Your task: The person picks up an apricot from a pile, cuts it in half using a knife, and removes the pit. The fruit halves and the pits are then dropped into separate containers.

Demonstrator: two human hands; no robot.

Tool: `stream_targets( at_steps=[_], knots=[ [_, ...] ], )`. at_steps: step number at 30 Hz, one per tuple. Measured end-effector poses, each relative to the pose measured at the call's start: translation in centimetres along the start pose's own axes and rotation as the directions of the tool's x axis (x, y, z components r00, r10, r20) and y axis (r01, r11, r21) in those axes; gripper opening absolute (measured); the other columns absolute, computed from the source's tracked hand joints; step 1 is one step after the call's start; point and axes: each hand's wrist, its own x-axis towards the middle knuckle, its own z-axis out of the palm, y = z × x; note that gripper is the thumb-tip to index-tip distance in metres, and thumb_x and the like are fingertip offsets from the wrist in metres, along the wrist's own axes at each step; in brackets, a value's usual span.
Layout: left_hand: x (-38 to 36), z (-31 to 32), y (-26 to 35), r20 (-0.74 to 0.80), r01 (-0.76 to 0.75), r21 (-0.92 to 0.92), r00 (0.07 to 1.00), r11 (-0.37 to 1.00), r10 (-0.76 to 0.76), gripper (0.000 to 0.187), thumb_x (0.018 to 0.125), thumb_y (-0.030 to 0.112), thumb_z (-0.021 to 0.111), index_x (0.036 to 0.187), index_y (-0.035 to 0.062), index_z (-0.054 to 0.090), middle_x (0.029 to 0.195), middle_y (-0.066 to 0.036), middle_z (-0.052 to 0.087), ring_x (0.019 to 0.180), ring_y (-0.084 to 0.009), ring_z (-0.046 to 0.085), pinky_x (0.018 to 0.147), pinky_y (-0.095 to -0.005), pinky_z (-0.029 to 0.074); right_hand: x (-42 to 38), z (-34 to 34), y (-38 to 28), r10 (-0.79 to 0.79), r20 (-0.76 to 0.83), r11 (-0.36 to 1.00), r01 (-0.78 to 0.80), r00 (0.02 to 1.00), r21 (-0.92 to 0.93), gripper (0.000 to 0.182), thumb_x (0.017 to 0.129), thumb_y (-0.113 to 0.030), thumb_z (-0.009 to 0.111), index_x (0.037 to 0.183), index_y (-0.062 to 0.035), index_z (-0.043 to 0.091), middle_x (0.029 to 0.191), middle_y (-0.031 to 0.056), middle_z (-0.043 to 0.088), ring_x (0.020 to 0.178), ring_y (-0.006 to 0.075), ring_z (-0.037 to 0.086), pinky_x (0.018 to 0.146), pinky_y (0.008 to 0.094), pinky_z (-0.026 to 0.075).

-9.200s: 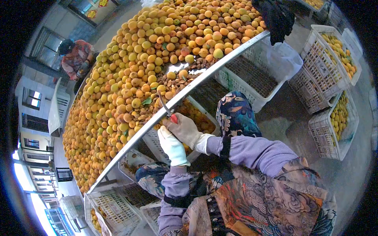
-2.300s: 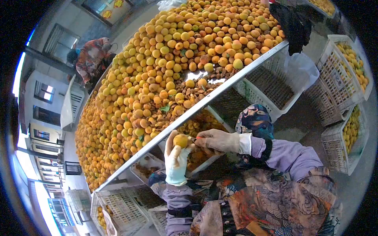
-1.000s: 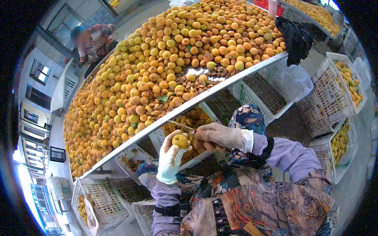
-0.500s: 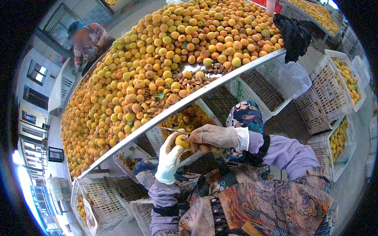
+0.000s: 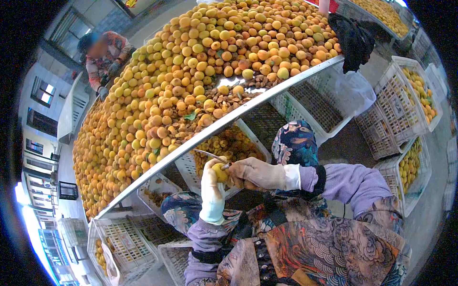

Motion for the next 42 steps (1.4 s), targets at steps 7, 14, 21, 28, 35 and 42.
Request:
stream_targets(
  at_steps=[7,14,21,28,35,42],
  knots=[
    [0.1,0.1,0.7,0.011,0.236,-0.092,0.972,0.968,-0.236,0.040,0.096,0.040,0.038,0.112,0.0052,0.051,0.082,-0.003,0.055,0.062,-0.0082,0.048,0.052,-0.0197,0.039,0.0,-0.1,0.4,0.012,0.000,1.000,-0.012,1.000,-0.007,0.049,0.096,-0.048,0.036,0.077,-0.0069,0.054,0.045,-0.0025,0.037,0.035,0.0081,0.035,0.034,0.0231,0.027],
    [0.3,0.5,1.0,-0.123,0.277,0.096,0.956,0.956,-0.265,0.035,0.098,0.035,0.035,0.101,0.0057,0.055,0.081,-0.002,0.055,0.065,-0.0086,0.050,0.055,-0.0216,0.042,0.5,-0.9,1.3,0.200,0.080,0.976,-0.206,0.976,0.073,0.054,0.095,-0.054,0.031,0.076,-0.0082,0.053,0.044,-0.0031,0.034,0.033,0.0077,0.031,0.029,0.0240,0.024],
    [1.1,0.2,0.2,-0.107,-0.001,0.268,0.994,0.963,0.031,0.039,0.099,0.036,0.033,0.097,0.0058,0.056,0.089,-0.004,0.058,0.081,-0.0147,0.056,0.071,-0.0278,0.048,1.7,0.3,3.3,-0.072,0.421,0.450,-0.347,0.904,0.823,0.059,0.092,-0.058,0.030,0.076,-0.0053,0.052,0.044,-0.0058,0.027,0.028,0.0034,0.021,0.025,0.0197,0.020],
    [0.9,-1.1,-0.2,-0.073,0.189,-0.315,0.972,0.930,-0.223,0.051,0.093,0.052,0.039,0.108,0.0061,0.055,0.094,-0.006,0.059,0.081,-0.0175,0.057,0.070,-0.0296,0.048,0.4,0.5,1.1,-0.044,0.427,0.641,-0.302,0.903,0.705,0.058,0.093,-0.057,0.029,0.080,-0.0053,0.051,0.048,-0.0056,0.031,0.031,0.0038,0.026,0.028,0.0190,0.023],
    [1.4,-1.9,-0.4,0.011,0.016,-0.418,1.000,0.908,-0.013,0.058,0.089,0.047,0.052,0.125,0.0019,0.045,0.106,-0.011,0.056,0.093,-0.0234,0.057,0.083,-0.0372,0.047,-0.2,0.4,-0.1,0.271,0.080,0.942,-0.281,0.959,0.183,0.055,0.093,-0.057,0.032,0.076,-0.0079,0.049,0.046,-0.0031,0.035,0.033,0.0068,0.030,0.028,0.0243,0.022],
    [1.4,-1.7,-0.6,0.025,-0.033,-0.404,0.999,0.914,0.047,0.051,0.088,0.027,0.061,0.127,0.0019,0.039,0.116,-0.014,0.053,0.108,-0.0280,0.053,0.095,-0.0422,0.043,-0.1,0.6,1.0,0.215,0.000,0.973,-0.214,0.977,0.090,0.048,0.097,-0.044,0.034,0.078,-0.0041,0.053,0.048,-0.0018,0.040,0.036,0.0076,0.034,0.034,0.0225,0.026]
  ],
)
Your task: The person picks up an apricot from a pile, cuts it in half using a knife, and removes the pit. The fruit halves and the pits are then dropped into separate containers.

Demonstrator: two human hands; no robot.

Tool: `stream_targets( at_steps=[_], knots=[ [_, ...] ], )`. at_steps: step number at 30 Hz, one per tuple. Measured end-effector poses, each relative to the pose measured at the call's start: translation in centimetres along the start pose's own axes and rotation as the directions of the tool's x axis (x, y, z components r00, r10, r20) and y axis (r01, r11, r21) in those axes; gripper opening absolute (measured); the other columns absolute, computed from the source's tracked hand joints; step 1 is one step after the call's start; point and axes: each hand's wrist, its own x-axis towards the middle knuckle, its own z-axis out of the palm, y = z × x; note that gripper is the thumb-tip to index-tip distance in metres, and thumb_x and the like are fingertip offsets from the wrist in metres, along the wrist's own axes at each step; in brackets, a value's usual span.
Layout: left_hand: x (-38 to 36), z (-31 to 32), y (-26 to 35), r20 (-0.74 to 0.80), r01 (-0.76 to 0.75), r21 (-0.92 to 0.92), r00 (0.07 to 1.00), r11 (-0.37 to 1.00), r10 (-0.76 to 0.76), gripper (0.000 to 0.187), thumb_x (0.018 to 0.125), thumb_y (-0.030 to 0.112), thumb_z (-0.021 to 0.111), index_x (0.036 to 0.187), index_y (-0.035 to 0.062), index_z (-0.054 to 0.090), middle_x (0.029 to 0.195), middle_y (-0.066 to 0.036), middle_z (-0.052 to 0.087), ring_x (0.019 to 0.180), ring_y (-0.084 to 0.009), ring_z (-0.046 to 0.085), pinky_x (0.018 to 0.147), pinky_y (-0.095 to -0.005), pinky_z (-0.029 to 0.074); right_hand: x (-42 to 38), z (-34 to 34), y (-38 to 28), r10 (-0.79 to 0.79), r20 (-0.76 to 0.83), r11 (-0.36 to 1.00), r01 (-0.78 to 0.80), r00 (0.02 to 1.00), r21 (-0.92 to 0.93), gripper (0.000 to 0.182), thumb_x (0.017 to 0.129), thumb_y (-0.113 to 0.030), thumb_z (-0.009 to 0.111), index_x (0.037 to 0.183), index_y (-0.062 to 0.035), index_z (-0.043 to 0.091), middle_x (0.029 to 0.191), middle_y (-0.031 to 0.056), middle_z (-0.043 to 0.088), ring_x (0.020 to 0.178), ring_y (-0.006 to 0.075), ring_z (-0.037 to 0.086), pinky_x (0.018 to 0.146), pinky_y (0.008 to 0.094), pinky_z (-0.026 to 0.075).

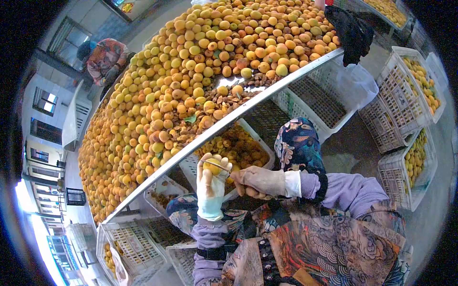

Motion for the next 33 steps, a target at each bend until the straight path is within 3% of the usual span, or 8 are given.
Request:
stream_targets(
  at_steps=[8,11,16,18,23,26,28,33],
  knots=[
    [0.2,-0.1,-0.7,-0.052,-0.026,0.058,0.998,0.998,0.029,0.051,0.087,0.024,0.063,0.125,0.0029,0.039,0.121,-0.015,0.050,0.117,-0.0312,0.049,0.099,-0.0446,0.042,0.4,0.5,0.1,-0.030,-0.103,0.996,0.021,0.994,-0.087,0.047,0.097,-0.043,0.034,0.078,-0.0041,0.054,0.048,-0.0006,0.042,0.036,0.0076,0.036,0.034,0.0216,0.029],
    [0.3,0.0,-0.7,-0.038,-0.037,0.054,0.999,0.998,0.039,0.048,0.090,0.018,0.058,0.129,0.0017,0.034,0.120,-0.016,0.050,0.117,-0.0286,0.049,0.100,-0.0420,0.040,0.3,0.6,-0.1,-0.035,-0.118,0.996,0.025,0.992,-0.086,0.046,0.097,-0.042,0.035,0.077,-0.0048,0.054,0.049,-0.0008,0.042,0.037,0.0076,0.037,0.034,0.0215,0.029],
    [0.3,0.5,-0.4,-0.052,-0.004,0.056,0.999,0.998,0.007,0.057,0.090,0.027,0.058,0.133,-0.0001,0.032,0.118,-0.016,0.051,0.114,-0.0291,0.051,0.101,-0.0421,0.039,1.8,-0.2,1.6,-0.127,-0.118,0.989,0.116,0.985,-0.094,0.046,0.097,-0.042,0.035,0.076,-0.0054,0.053,0.052,-0.0010,0.043,0.040,0.0069,0.038,0.036,0.0214,0.030],
    [0.3,0.0,-0.7,-0.044,0.007,0.079,0.999,0.997,-0.003,0.056,0.090,0.031,0.057,0.131,-0.0001,0.035,0.117,-0.015,0.053,0.113,-0.0292,0.052,0.101,-0.0419,0.038,2.0,0.0,2.6,-0.184,-0.068,0.980,0.177,0.981,-0.094,0.035,0.096,-0.039,0.037,0.081,-0.0108,0.051,0.066,-0.0019,0.049,0.050,0.0065,0.042,0.039,0.0236,0.033],
    [0.6,-0.2,-1.8,-0.088,0.056,0.110,0.995,0.992,-0.046,0.059,0.091,0.050,0.047,0.124,0.0016,0.043,0.106,-0.012,0.058,0.105,-0.0260,0.056,0.093,-0.0381,0.042,2.9,-0.3,3.0,-0.098,-0.093,0.994,0.093,0.991,-0.054,0.036,0.096,-0.040,0.041,0.083,-0.0095,0.054,0.062,-0.0022,0.049,0.047,0.0074,0.042,0.040,0.0231,0.032],
    [0.4,0.8,-1.2,-0.166,0.210,-0.003,0.964,0.978,-0.207,0.061,0.090,0.053,0.046,0.124,0.0018,0.043,0.102,-0.011,0.060,0.103,-0.0241,0.057,0.091,-0.0372,0.043,3.9,-0.2,2.9,-0.167,-0.095,0.985,0.161,0.981,-0.066,0.042,0.095,-0.045,0.042,0.079,-0.0083,0.055,0.056,-0.0025,0.047,0.043,0.0077,0.040,0.039,0.0230,0.031],
    [0.7,0.1,-1.4,-0.137,0.210,-0.021,0.968,0.977,-0.211,0.058,0.091,0.051,0.046,0.124,0.0022,0.044,0.101,-0.010,0.061,0.100,-0.0223,0.057,0.089,-0.0356,0.044,3.6,0.3,2.3,-0.197,-0.140,0.980,0.191,0.970,-0.058,0.048,0.094,-0.049,0.041,0.074,-0.0079,0.055,0.051,-0.0025,0.043,0.041,0.0078,0.039,0.038,0.0237,0.030],
    [1.0,-0.8,-1.1,-0.073,-0.025,0.405,0.996,0.914,0.059,0.045,0.095,0.038,0.046,0.121,0.0013,0.048,0.102,-0.009,0.059,0.095,-0.0190,0.056,0.088,-0.0307,0.042,2.9,0.3,0.9,-0.121,-0.146,0.992,0.116,0.982,-0.041,0.049,0.094,-0.050,0.041,0.074,-0.0079,0.055,0.051,-0.0026,0.043,0.040,0.0077,0.039,0.037,0.0240,0.031]
  ],
)
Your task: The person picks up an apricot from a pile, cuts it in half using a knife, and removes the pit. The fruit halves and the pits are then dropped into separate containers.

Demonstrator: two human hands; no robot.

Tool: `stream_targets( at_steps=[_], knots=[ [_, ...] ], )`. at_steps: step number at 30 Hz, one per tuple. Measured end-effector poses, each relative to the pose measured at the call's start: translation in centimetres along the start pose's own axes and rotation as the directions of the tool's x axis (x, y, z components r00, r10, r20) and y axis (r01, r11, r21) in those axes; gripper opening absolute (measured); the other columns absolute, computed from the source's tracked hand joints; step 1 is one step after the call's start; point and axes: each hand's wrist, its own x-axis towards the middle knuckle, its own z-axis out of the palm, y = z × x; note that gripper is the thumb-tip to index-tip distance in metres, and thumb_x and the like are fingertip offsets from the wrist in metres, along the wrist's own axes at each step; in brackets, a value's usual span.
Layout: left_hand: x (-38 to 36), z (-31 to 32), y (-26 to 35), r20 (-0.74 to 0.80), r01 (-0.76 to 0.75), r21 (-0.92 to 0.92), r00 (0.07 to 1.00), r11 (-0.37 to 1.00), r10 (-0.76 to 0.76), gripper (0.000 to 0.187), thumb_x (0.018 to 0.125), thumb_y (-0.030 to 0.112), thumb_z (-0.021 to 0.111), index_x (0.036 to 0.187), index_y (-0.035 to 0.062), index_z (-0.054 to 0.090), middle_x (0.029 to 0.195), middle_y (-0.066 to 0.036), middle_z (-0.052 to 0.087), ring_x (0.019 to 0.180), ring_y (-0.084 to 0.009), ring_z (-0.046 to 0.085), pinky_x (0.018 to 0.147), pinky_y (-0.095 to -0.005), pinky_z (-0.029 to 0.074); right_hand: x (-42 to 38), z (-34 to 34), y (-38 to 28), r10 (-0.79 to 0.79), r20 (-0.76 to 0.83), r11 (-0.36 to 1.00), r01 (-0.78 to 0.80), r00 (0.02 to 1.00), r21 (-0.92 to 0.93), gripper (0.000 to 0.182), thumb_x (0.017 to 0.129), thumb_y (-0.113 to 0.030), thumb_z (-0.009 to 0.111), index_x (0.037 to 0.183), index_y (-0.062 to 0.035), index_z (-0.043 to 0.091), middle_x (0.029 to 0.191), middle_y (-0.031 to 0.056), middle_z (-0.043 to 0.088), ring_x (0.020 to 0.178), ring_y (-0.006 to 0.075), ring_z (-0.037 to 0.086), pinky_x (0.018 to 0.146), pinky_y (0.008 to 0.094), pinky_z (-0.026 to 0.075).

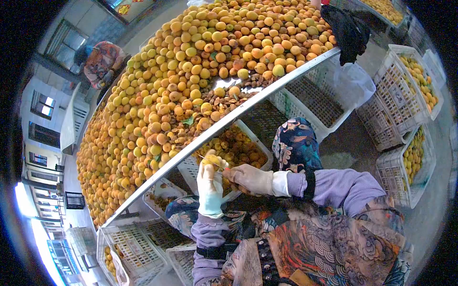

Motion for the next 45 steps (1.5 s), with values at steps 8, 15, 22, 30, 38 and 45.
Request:
stream_targets(
  at_steps=[8,15,22,30,38,45],
  knots=[
    [-0.6,1.4,0.8,-0.054,0.117,-0.276,0.989,0.954,-0.137,0.047,0.096,0.045,0.041,0.112,0.0019,0.051,0.091,-0.007,0.057,0.083,-0.0182,0.055,0.078,-0.0301,0.045,0.7,1.4,2.0,-0.159,-0.034,0.987,0.159,0.987,0.011,0.037,0.096,-0.039,0.045,0.088,-0.0063,0.061,0.059,-0.0049,0.045,0.051,0.0061,0.041,0.047,0.0222,0.033],
    [-0.5,1.0,0.4,-0.050,0.096,-0.246,0.993,0.965,-0.111,0.047,0.095,0.045,0.042,0.114,0.0030,0.050,0.098,-0.011,0.059,0.090,-0.0215,0.058,0.079,-0.0332,0.047,-0.4,0.0,0.0,0.019,0.046,1.000,-0.018,0.999,-0.019,0.056,0.091,-0.056,0.040,0.074,-0.0050,0.056,0.049,0.0002,0.042,0.041,0.0094,0.039,0.038,0.0249,0.031],
    [-0.7,0.6,-0.6,-0.042,0.128,-0.155,0.990,0.980,-0.136,0.044,0.095,0.042,0.045,0.114,0.0026,0.048,0.096,-0.011,0.060,0.087,-0.0199,0.059,0.079,-0.0317,0.048,0.2,0.1,1.5,0.028,0.027,0.999,-0.028,0.999,0.015,0.055,0.091,-0.057,0.041,0.072,-0.0065,0.054,0.050,0.0002,0.043,0.041,0.0097,0.040,0.037,0.0251,0.031],
    [-0.4,1.9,0.1,-0.116,0.168,-0.114,0.977,0.979,-0.181,0.038,0.096,0.038,0.042,0.109,0.0037,0.051,0.091,-0.011,0.062,0.082,-0.0185,0.058,0.073,-0.0300,0.048,0.3,0.3,0.9,0.082,-0.040,0.996,-0.081,0.996,0.027,0.054,0.090,-0.058,0.040,0.070,-0.0089,0.052,0.050,-0.0012,0.040,0.039,0.0101,0.038,0.036,0.0264,0.030],
    [0.1,1.7,0.3,-0.120,0.308,-0.193,0.935,0.932,-0.334,0.046,0.093,0.049,0.044,0.104,0.0058,0.052,0.083,-0.008,0.061,0.074,-0.0156,0.057,0.068,-0.0314,0.049,0.6,0.4,2.1,0.155,0.192,0.903,-0.218,0.969,0.371,0.051,0.091,-0.058,0.038,0.077,-0.0107,0.049,0.046,-0.0035,0.033,0.033,0.0087,0.029,0.030,0.0262,0.024],
    [0.0,2.4,-0.1,-0.116,0.309,-0.364,0.921,0.878,-0.372,0.051,0.091,0.052,0.044,0.103,0.0038,0.054,0.087,-0.010,0.061,0.079,-0.0215,0.060,0.076,-0.0341,0.051,1.1,0.6,2.7,0.141,0.137,0.920,-0.181,0.980,0.347,0.049,0.091,-0.058,0.037,0.078,-0.0123,0.050,0.046,-0.0037,0.032,0.033,0.0093,0.029,0.029,0.0261,0.022]
  ],
)
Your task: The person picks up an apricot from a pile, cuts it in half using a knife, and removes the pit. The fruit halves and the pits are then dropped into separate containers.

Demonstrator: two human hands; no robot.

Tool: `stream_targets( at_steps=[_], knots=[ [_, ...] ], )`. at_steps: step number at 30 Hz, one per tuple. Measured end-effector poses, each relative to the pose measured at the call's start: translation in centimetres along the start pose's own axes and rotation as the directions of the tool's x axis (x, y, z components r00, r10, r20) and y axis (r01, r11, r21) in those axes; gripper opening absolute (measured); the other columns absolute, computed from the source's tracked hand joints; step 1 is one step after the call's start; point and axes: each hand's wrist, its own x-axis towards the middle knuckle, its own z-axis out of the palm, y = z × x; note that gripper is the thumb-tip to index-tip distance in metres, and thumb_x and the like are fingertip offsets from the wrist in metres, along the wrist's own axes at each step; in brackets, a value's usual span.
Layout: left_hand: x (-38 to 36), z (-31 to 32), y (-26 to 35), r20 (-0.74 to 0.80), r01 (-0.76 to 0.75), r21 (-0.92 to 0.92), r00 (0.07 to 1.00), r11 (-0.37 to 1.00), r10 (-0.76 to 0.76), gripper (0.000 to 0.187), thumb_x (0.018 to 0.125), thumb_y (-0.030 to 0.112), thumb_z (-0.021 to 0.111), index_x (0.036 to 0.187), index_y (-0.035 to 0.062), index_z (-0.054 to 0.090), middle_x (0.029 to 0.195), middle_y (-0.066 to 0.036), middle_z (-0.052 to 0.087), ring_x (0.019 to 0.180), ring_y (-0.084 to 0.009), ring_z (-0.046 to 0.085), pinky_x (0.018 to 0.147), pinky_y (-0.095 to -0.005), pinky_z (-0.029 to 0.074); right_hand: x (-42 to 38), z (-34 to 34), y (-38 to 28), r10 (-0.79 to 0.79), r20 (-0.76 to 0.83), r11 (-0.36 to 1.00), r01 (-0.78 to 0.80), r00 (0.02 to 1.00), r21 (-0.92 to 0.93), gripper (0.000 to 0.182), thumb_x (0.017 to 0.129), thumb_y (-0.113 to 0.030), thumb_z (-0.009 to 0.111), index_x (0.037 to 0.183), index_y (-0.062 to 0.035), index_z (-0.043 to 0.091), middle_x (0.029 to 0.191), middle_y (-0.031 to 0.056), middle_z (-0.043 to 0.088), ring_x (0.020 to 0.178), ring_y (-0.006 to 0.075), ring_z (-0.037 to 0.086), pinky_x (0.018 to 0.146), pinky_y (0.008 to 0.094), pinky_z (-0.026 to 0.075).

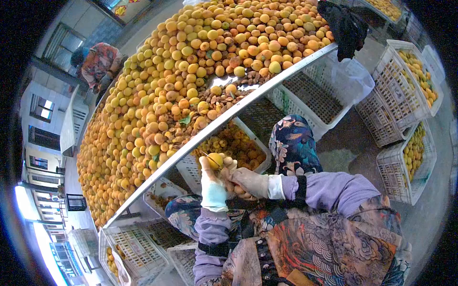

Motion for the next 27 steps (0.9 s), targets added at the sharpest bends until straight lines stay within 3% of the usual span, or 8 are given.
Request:
stream_targets(
  at_steps=[5,7,10,12,14,18,23,27],
  knots=[
    [0.1,0.3,-0.2,-0.025,-0.049,0.044,0.998,0.998,0.050,0.046,0.093,0.050,0.043,0.102,0.0066,0.055,0.089,-0.010,0.062,0.078,-0.0204,0.060,0.073,-0.0317,0.052,0.0,-0.4,-0.5,-0.033,-0.114,0.983,0.011,0.993,-0.184,0.049,0.091,-0.058,0.038,0.078,-0.0121,0.050,0.046,-0.0045,0.030,0.032,0.0089,0.028,0.029,0.0258,0.020],
    [1.5,-1.6,-1.1,0.001,-0.147,0.362,0.987,0.920,0.158,0.043,0.094,0.049,0.042,0.101,0.0076,0.054,0.089,-0.009,0.062,0.078,-0.0193,0.061,0.073,-0.0309,0.051,-0.3,-0.2,-0.8,0.108,-0.021,0.988,-0.105,0.994,0.112,0.051,0.091,-0.060,0.038,0.077,-0.0118,0.050,0.045,-0.0052,0.028,0.031,0.0085,0.025,0.029,0.0259,0.019],
    [1.0,-1.7,-0.3,-0.006,-0.080,0.438,0.996,0.895,0.091,0.042,0.094,0.048,0.042,0.100,0.0078,0.053,0.088,-0.008,0.062,0.079,-0.0184,0.061,0.074,-0.0312,0.051,-0.3,-0.3,-0.2,0.052,0.095,0.978,-0.070,0.994,0.199,0.051,0.091,-0.060,0.037,0.077,-0.0118,0.049,0.043,-0.0056,0.026,0.031,0.0082,0.023,0.029,0.0257,0.019],
    [0.7,-1.1,-0.2,0.041,-0.110,0.267,0.994,0.957,0.103,0.043,0.093,0.049,0.044,0.100,0.0073,0.053,0.088,-0.008,0.062,0.081,-0.0193,0.061,0.075,-0.0322,0.051,-0.2,-0.2,0.0,0.043,0.123,0.975,-0.068,0.992,0.209,0.050,0.092,-0.058,0.036,0.076,-0.0122,0.049,0.043,-0.0058,0.026,0.030,0.0082,0.023,0.029,0.0257,0.019],
    [0.0,-0.5,0.3,0.067,-0.005,0.066,0.998,0.998,0.001,0.046,0.091,0.051,0.046,0.099,0.0060,0.054,0.089,-0.009,0.061,0.084,-0.0216,0.061,0.079,-0.0346,0.051,-0.2,-0.1,-0.1,0.002,0.195,0.974,-0.047,0.981,0.224,0.049,0.092,-0.057,0.036,0.076,-0.0124,0.049,0.043,-0.0058,0.026,0.031,0.0078,0.025,0.029,0.0259,0.019],
    [0.0,-0.2,0.2,0.090,-0.016,-0.015,0.996,1.000,0.018,0.049,0.090,0.052,0.047,0.102,0.0047,0.053,0.093,-0.011,0.061,0.088,-0.0256,0.060,0.086,-0.0397,0.049,0.3,0.0,0.1,0.001,0.141,0.982,-0.028,0.990,0.185,0.051,0.092,-0.059,0.036,0.075,-0.0125,0.049,0.043,-0.0053,0.028,0.030,0.0082,0.026,0.029,0.0258,0.020],
    [0.4,-0.5,-0.1,0.012,-0.009,0.017,1.000,1.000,0.008,0.052,0.089,0.057,0.044,0.103,0.0075,0.051,0.093,-0.011,0.061,0.085,-0.0201,0.057,0.071,-0.0324,0.047,-1.1,-0.1,-1.2,-0.062,-0.152,0.944,0.009,0.986,-0.331,0.052,0.091,-0.059,0.038,0.081,-0.0101,0.053,0.049,-0.0024,0.039,0.037,0.0098,0.036,0.034,0.0256,0.029],
    [1.4,-1.7,-0.8,0.033,-0.097,0.223,0.995,0.970,0.091,0.054,0.088,0.061,0.043,0.102,0.0096,0.051,0.095,-0.010,0.062,0.085,-0.0171,0.057,0.070,-0.0317,0.045,-1.6,-0.7,-1.3,-0.030,-0.193,0.917,-0.050,0.981,-0.396,0.040,0.095,-0.046,0.038,0.089,-0.0102,0.054,0.058,-0.0022,0.043,0.047,0.0080,0.039,0.041,0.0227,0.032]
  ],
)
